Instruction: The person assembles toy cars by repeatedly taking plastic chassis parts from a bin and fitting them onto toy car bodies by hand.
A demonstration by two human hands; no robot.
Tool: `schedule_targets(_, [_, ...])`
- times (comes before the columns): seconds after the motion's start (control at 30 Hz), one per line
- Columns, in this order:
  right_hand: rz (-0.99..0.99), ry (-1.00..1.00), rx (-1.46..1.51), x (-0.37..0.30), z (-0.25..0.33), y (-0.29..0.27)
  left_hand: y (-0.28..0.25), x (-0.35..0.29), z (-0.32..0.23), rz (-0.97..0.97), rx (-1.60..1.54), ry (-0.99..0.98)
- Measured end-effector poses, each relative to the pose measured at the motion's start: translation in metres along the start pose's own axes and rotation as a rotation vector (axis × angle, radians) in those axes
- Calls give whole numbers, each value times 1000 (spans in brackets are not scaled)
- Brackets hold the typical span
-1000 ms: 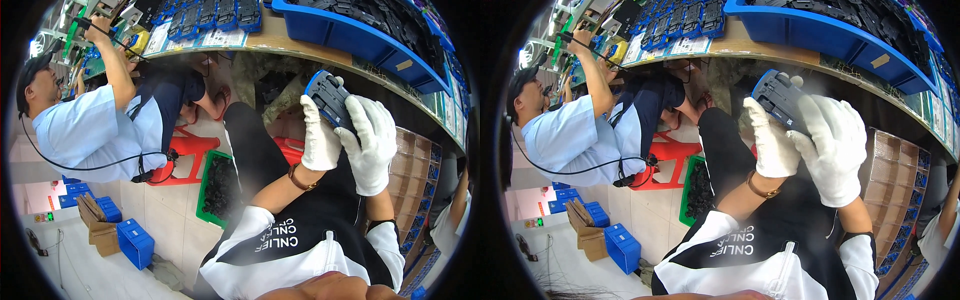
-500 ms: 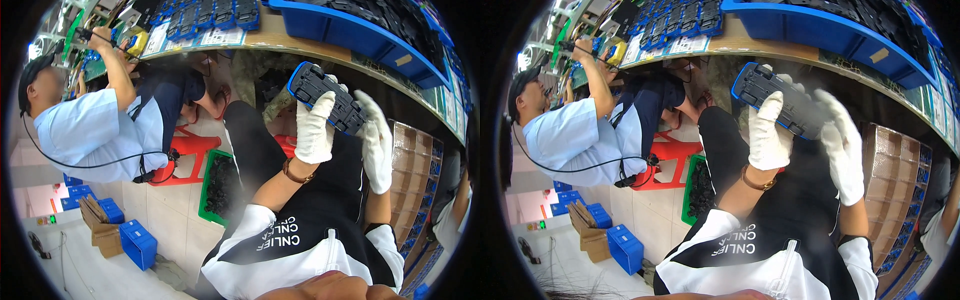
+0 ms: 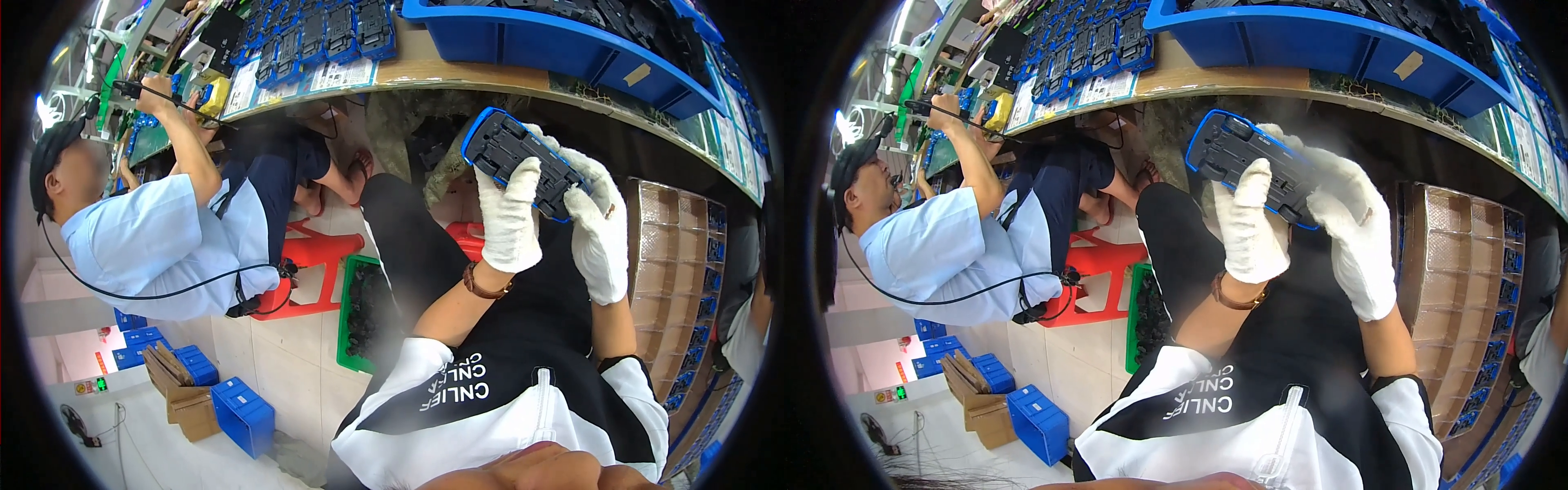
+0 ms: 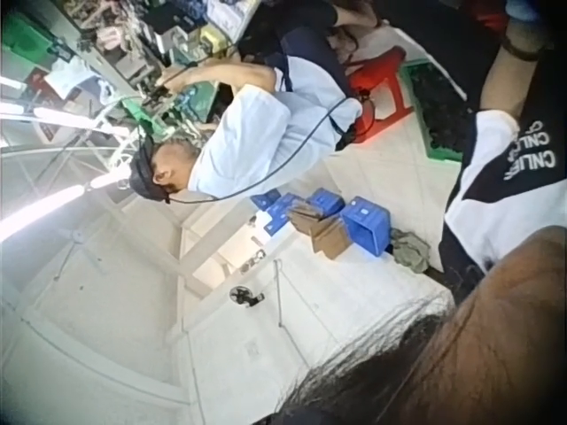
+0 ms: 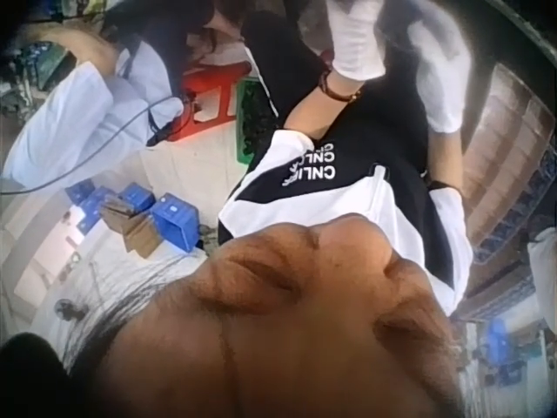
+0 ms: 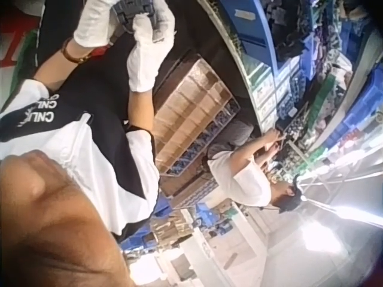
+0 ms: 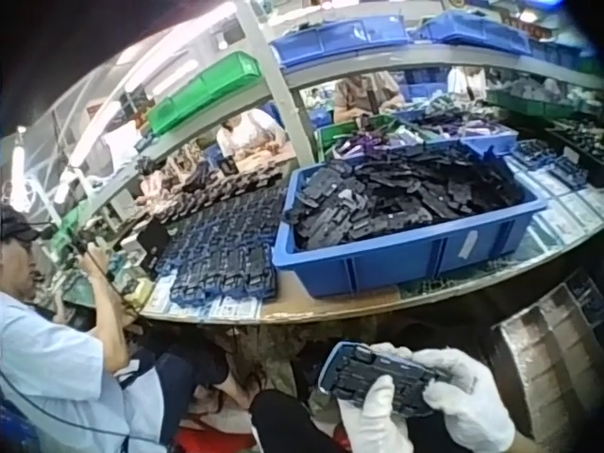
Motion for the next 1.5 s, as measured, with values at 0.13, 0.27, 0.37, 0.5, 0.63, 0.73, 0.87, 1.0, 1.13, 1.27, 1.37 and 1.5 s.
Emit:
schedule_targets(0.13, [8, -9, -59, 1, -1, -3, -5, 3, 2, 3, 53, -5])
schedule_targets(0.27, [-17, 10, -112, -5, -2, -1, -6, 6, 1, -20, 84, -57])
schedule_targets(0.37, [-36, 43, -46, -6, -6, 4, -5, 9, -2, -25, 96, -59])
schedule_targets(0.5, [-52, 33, -43, -3, -11, 0, 0, 6, 3, -19, 147, 27])
schedule_targets(0.63, [-40, 65, -116, 6, -11, -2, -2, 14, 9, -100, 155, 28])
schedule_targets(0.73, [-47, 58, 2, 4, -17, 6, -9, 18, 11, -154, 174, 5])
schedule_targets(0.87, [-31, 102, 1, 6, -19, 6, -8, 18, 13, -201, 354, 80])
schedule_targets(1.0, [-82, 52, -11, 14, -40, 8, -30, 21, 18, -160, 333, 42])
schedule_targets(1.13, [-108, 48, -66, 14, -35, 16, -42, -2, 15, -58, 525, 10])
schedule_targets(1.27, [-74, 114, -137, 14, -49, 30, -62, 3, -2, -69, 497, 28])
schedule_targets(1.37, [-15, 156, -136, 15, -40, 42, -59, 13, -24, -126, 459, 10])
schedule_targets(1.5, [12, 71, -158, 21, -45, 39, -44, 39, -61, -113, 262, -31])
Point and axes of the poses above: each hand's wrist, its own x-axis towards the middle knuckle, its own y-axis out of the palm, z = x × y, the point moved 1 cm from there along x, towards the middle knuckle, and after that the axes turned 12 degrees about y, right-handed, at the moved point
